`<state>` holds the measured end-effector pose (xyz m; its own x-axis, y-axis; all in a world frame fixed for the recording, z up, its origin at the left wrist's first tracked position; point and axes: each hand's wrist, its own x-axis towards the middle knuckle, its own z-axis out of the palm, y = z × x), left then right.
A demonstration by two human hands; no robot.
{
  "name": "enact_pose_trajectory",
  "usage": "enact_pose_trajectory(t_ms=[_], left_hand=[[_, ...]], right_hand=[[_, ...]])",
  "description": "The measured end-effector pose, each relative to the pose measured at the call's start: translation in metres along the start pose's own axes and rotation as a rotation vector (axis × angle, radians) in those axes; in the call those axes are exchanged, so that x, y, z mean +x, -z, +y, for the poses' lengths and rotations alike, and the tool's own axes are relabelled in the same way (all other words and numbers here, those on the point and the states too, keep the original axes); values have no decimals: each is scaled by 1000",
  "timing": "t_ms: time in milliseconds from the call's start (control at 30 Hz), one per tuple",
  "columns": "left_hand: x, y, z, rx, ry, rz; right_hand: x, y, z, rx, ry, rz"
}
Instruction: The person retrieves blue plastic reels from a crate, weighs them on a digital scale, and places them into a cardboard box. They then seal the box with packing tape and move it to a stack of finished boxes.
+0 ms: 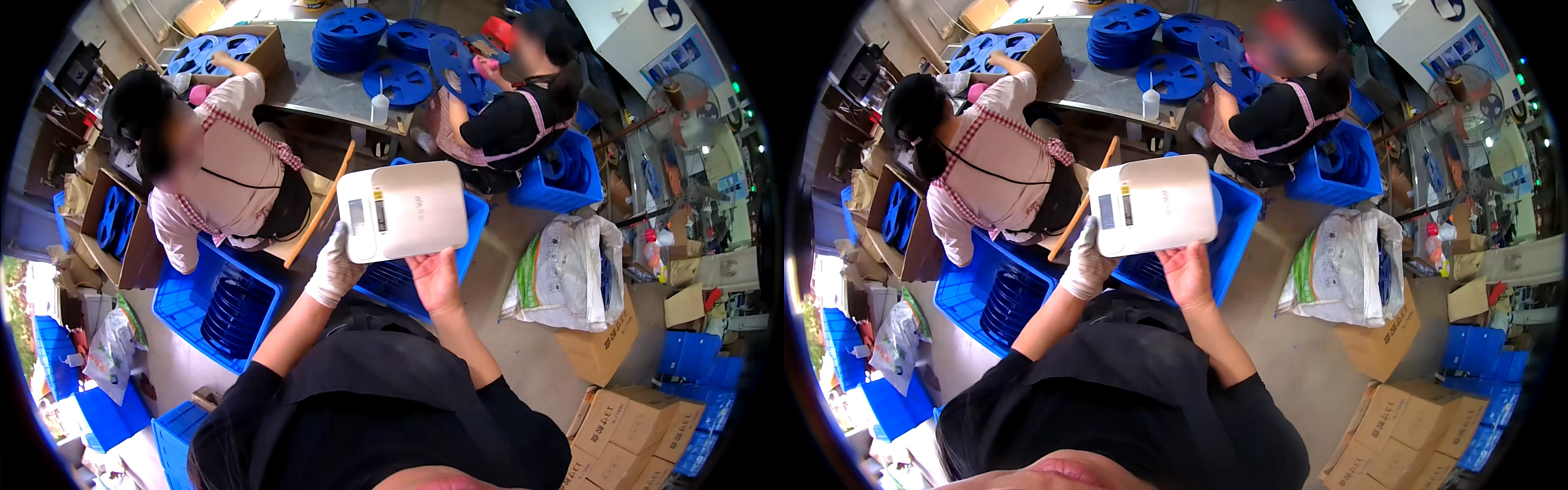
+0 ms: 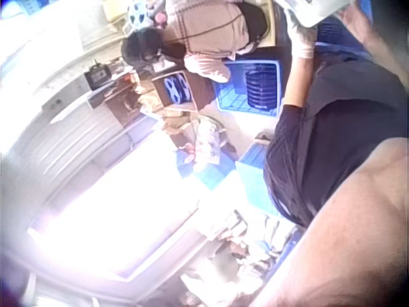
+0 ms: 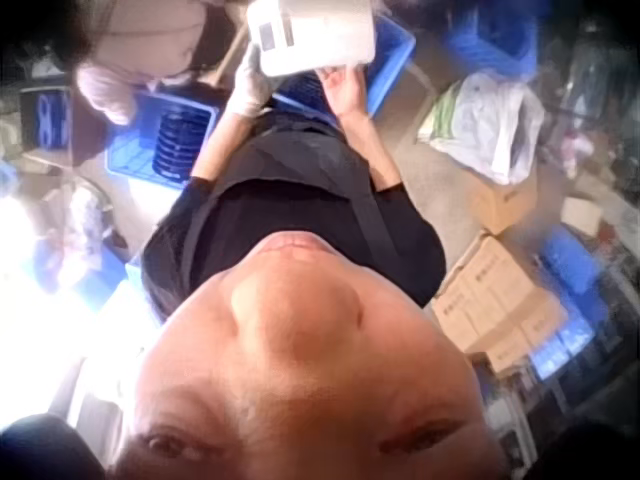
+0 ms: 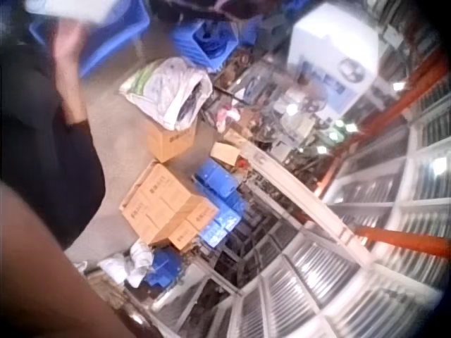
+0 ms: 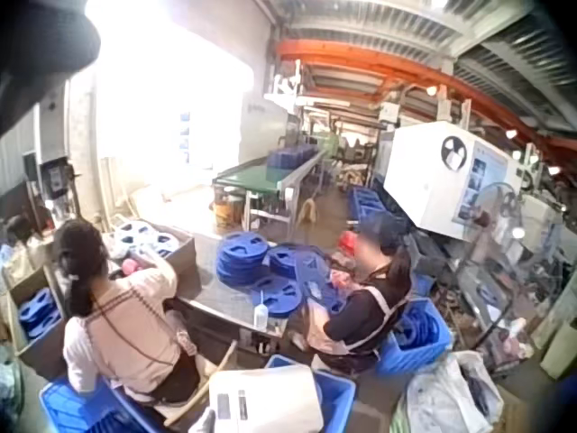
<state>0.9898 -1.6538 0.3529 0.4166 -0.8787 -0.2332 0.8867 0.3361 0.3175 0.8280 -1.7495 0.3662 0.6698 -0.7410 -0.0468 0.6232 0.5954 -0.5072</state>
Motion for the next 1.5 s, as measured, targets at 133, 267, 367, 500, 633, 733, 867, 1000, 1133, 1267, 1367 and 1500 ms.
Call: enact_pose_trajectory(t_ms=[133,267,367,500,633,733,867,1000,1133,1267,1367,1500], left_hand=[[59,-28,36,283,135,-217],[105,-14,76,1945,-676,-312],[97,6,81,2326,-350,-96],[72,37,82,2166,-73,-181],[81,62,84,2130,-93,-203],[95,69,79,2079,48,-106],[96,74,72,2068,52,-42],[99,74,77,1963,128,-69],[95,72,80,1880,296,-68],[96,70,87,1840,350,-70],[101,70,88,1813,353,-61],[107,71,89,1786,376,-31]], right_hand=[[54,13,-18,-55,124,157],[103,24,-26,-66,211,182],[141,24,-9,-67,226,285],[206,21,18,-71,163,396],[288,26,59,-74,10,427],[354,30,99,-122,-152,356],[449,44,167,-112,-308,269],[535,88,239,-158,-364,245],[588,134,301,-175,-380,321],[609,172,337,-116,-352,413],[616,199,348,-79,-314,442],[631,236,352,-46,-303,467]])
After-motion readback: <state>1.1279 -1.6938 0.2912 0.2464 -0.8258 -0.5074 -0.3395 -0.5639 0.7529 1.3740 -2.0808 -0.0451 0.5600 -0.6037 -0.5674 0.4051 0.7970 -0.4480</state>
